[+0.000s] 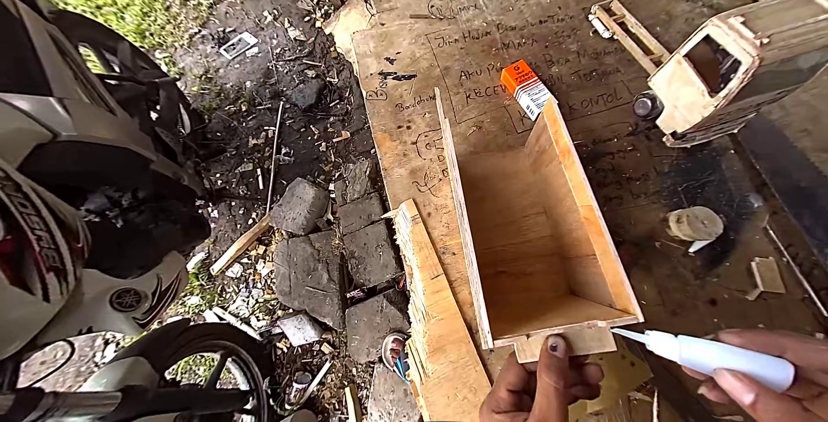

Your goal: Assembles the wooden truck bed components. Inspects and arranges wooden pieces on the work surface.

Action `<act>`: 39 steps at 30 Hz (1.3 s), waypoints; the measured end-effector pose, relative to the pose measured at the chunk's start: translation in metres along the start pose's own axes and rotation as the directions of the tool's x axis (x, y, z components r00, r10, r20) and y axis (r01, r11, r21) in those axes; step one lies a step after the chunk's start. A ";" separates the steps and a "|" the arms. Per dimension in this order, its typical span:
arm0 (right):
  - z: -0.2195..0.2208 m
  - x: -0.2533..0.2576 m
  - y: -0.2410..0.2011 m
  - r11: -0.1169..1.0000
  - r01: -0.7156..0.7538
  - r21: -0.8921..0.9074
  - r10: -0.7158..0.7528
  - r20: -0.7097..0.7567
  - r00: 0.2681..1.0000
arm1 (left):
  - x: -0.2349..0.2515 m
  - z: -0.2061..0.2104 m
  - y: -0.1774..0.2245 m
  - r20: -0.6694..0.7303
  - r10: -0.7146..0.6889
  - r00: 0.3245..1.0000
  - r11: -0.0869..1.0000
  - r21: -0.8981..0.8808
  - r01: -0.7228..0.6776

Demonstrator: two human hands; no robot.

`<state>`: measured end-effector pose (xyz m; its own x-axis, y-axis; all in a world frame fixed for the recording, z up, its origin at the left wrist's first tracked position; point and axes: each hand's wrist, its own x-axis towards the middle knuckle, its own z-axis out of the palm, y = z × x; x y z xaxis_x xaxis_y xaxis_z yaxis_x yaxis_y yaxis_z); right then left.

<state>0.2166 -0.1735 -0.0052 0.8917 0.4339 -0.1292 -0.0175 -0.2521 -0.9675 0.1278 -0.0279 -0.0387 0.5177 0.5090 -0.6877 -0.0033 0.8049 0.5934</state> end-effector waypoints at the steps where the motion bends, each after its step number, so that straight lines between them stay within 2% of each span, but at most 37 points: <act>1: 0.001 0.001 -0.001 1.000 0.013 -0.021 -0.012 0.005 1.000 | 0.000 0.000 0.000 0.000 0.001 1.000 1.000 -0.002 -0.001; 15: 0.006 0.003 -0.012 0.950 0.122 -0.288 -0.117 0.035 0.992 | 0.000 -0.001 0.001 0.007 -0.001 1.000 1.000 0.007 0.001; 19: 0.004 0.007 -0.016 0.917 0.169 -0.361 -0.148 0.086 0.985 | 0.000 -0.001 0.000 0.005 0.003 1.000 1.000 0.005 -0.003; 24: 0.003 0.009 -0.018 0.908 0.186 -0.376 -0.152 0.118 0.981 | 0.000 -0.002 -0.001 0.010 0.004 1.000 1.000 0.002 -0.004; 28: 0.000 0.006 -0.014 0.969 0.083 -0.231 -0.073 0.055 0.996 | 0.000 -0.001 -0.001 0.005 0.003 1.000 1.000 -0.001 -0.003; 32: -0.004 0.006 -0.007 0.999 0.031 -0.038 -0.029 0.057 0.998 | 0.000 0.000 0.000 -0.002 0.000 1.000 1.000 -0.006 0.000; 36: -0.012 0.006 -0.006 0.972 -0.154 0.176 0.149 0.046 0.988 | 0.000 0.000 0.000 0.000 0.000 1.000 1.000 -0.009 0.000; 39: -0.018 0.004 -0.002 0.926 -0.241 0.290 0.241 0.036 0.970 | -0.001 0.001 0.000 -0.008 -0.003 1.000 1.000 -0.001 0.003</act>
<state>0.2282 -0.1865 0.0002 0.8443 0.3909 -0.3665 -0.3625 -0.0871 -0.9279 0.1280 -0.0280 -0.0377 0.5107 0.5087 -0.6931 -0.0024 0.8070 0.5905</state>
